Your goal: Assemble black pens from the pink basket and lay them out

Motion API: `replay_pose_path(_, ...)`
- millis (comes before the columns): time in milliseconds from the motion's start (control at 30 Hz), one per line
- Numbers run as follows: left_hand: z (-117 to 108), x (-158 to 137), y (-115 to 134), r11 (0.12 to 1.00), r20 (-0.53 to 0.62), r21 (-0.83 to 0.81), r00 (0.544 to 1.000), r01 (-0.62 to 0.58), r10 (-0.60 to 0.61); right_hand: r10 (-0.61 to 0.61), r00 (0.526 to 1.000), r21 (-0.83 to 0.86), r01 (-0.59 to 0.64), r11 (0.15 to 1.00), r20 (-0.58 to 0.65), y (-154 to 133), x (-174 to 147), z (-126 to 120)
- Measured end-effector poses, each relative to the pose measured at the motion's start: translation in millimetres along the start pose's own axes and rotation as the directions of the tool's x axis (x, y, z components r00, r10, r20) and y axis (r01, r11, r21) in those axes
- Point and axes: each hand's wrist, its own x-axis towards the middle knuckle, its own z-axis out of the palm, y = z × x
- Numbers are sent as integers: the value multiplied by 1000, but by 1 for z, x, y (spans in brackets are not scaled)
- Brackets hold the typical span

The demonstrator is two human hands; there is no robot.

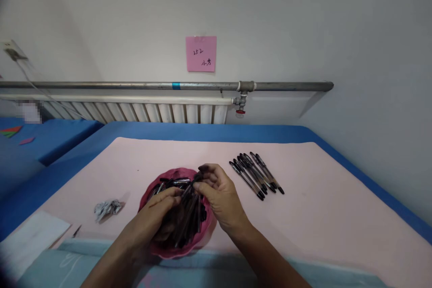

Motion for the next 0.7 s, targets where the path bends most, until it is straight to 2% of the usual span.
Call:
replay_pose_path(100, -2, 0, 2, 982, 123, 45, 975, 184, -188, 52, 998, 14, -53, 999, 38, -1, 0, -1)
replay_pose_path(267, -8, 1, 2, 979, 203, 41, 958, 200, -204, 112, 990, 15, -114, 993, 83, -5, 0, -3)
replay_pose_path(500, -7, -1, 6, 968, 191, -9, 950, 252, -246, 151, 983, 28, -155, 988, 107, -3, -1, -1)
replay_pose_path(700, -6, 0, 8, 968, 196, -16, 950, 251, -243, 175, 976, 84, -187, 979, 131, 2, -3, 2)
